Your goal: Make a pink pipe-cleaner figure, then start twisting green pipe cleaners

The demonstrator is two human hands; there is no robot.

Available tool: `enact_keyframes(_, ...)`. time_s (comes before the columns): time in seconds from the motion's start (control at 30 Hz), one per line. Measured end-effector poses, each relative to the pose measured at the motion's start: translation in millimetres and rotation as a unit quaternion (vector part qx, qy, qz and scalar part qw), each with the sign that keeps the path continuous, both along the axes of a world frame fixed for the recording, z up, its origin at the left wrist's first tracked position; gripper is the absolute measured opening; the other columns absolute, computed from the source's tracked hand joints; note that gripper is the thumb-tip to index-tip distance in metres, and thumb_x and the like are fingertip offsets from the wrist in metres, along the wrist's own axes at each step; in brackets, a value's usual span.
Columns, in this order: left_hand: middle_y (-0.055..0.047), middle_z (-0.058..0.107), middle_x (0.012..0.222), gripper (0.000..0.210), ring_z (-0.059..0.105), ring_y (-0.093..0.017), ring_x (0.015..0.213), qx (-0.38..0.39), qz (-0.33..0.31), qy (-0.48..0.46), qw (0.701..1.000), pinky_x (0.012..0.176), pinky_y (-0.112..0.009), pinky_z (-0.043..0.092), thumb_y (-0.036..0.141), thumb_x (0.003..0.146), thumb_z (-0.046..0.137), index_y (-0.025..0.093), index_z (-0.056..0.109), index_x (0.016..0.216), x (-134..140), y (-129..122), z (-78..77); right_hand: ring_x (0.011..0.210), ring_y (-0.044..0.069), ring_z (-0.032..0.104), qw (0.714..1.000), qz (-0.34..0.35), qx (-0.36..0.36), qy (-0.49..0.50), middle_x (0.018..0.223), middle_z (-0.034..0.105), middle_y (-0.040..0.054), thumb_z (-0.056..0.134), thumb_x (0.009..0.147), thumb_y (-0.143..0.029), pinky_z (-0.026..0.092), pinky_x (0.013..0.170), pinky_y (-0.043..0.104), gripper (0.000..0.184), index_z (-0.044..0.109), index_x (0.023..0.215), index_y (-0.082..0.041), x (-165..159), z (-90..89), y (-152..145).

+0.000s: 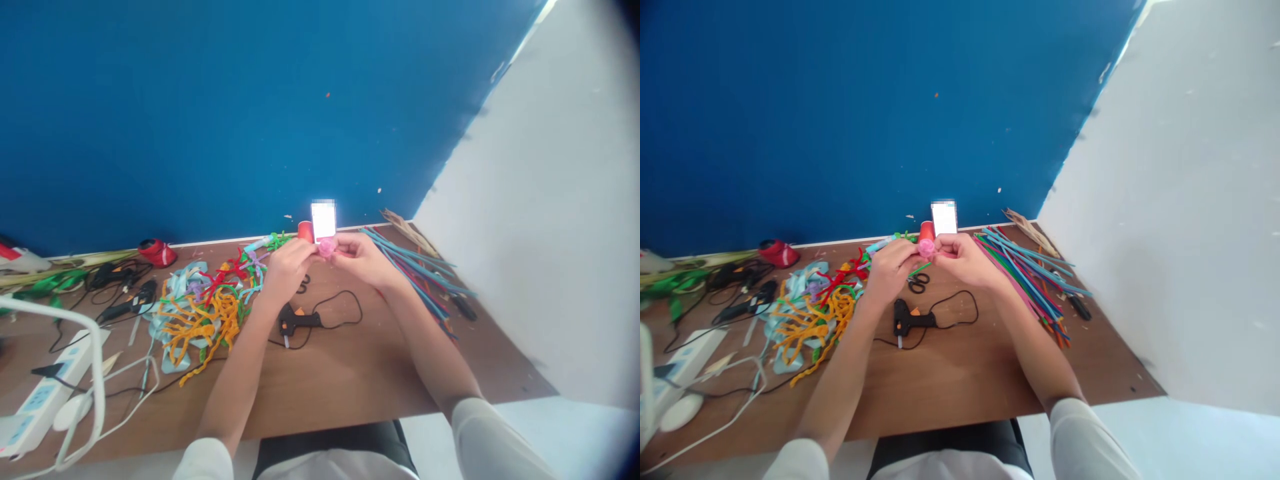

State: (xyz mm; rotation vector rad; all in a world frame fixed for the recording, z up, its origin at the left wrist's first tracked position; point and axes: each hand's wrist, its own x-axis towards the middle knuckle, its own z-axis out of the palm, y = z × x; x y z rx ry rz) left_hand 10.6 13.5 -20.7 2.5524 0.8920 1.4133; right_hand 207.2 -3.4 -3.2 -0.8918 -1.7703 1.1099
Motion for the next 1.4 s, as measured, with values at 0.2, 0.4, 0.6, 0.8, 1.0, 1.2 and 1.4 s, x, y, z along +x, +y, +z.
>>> enact_keyframes(0.2,0.002,0.055,0.067,0.03,0.051,-0.012,0.061,-0.328,-0.022,-0.163,0.93,0.057,-0.024,0.039,0.043,0.089,0.066,0.017,0.061,0.074,11,-7,1.4,0.064,0.014,0.042,0.854,-0.115,0.407,-0.305,0.063,0.053,-0.0008,0.046,0.098,-0.017,0.027,0.065,0.033,0.026,0.059,0.076,-0.02,0,0.6,-5)
enact_keyframes(0.4,0.002,0.055,0.066,0.037,0.048,-0.01,0.06,-0.396,-0.044,-0.248,0.883,0.056,-0.023,0.04,0.049,0.083,0.072,0.016,0.061,0.073,13,-6,3.0,0.066,0.015,0.045,0.833,-0.151,0.413,-0.336,0.064,0.058,0.0016,0.043,0.102,-0.022,0.028,0.065,0.033,0.032,0.06,0.075,-0.02,-7,-0.5,-6)
enact_keyframes(0.6,-0.002,0.066,0.08,0.021,0.058,-0.014,0.071,-0.255,0.019,-0.174,0.951,0.063,-0.025,0.046,0.038,0.091,0.067,0.019,0.066,0.083,9,-6,4.2,0.062,0.011,0.051,0.991,-0.114,0.068,0.017,0.067,0.061,-0.0011,0.062,0.093,-0.042,0.036,0.059,0.026,0.027,0.065,0.078,-0.02,-7,0.2,-2)
enact_keyframes(0.8,0.0,0.063,0.074,0.021,0.057,-0.015,0.072,-0.143,0.063,-0.089,0.984,0.067,-0.028,0.044,0.034,0.093,0.065,0.019,0.064,0.078,3,-3,5.8,0.053,0.01,0.048,0.973,0.014,-0.186,0.137,0.07,0.063,-0.0012,0.068,0.086,-0.036,0.034,0.049,0.024,0.016,0.066,0.082,-0.02,4,1.3,5)
enact_keyframes(1.0,-0.001,0.063,0.076,0.015,0.056,-0.015,0.073,-0.026,0.073,-0.061,0.995,0.069,-0.029,0.042,0.029,0.093,0.066,0.02,0.066,0.081,1,-4,7.0,0.062,0.01,0.06,0.945,0.109,-0.252,0.177,0.086,0.073,0.0017,0.078,0.079,-0.033,0.042,0.051,0.022,0.021,0.069,0.093,-0.02,6,-2.4,7)
enact_keyframes(1.2,-0.003,0.069,0.083,0.014,0.059,-0.016,0.079,0.047,0.048,-0.04,0.997,0.073,-0.029,0.044,0.026,0.096,0.061,0.02,0.065,0.085,4,-4,6.0,0.06,0.006,0.057,0.951,0.07,-0.226,0.197,0.076,0.068,-0.0008,0.079,0.081,-0.033,0.039,0.051,0.019,0.019,0.069,0.084,-0.018,2,-5.2,9)
enact_keyframes(1.4,-0.004,0.072,0.087,0.012,0.061,-0.016,0.083,0.091,0.006,-0.035,0.995,0.077,-0.029,0.047,0.021,0.098,0.056,0.021,0.068,0.094,3,-6,4.5,0.047,0.005,0.044,0.949,0.1,-0.24,0.176,0.06,0.058,-0.0064,0.084,0.075,-0.04,0.027,0.043,0.02,0.03,0.066,0.087,-0.018,2,-5.2,9)
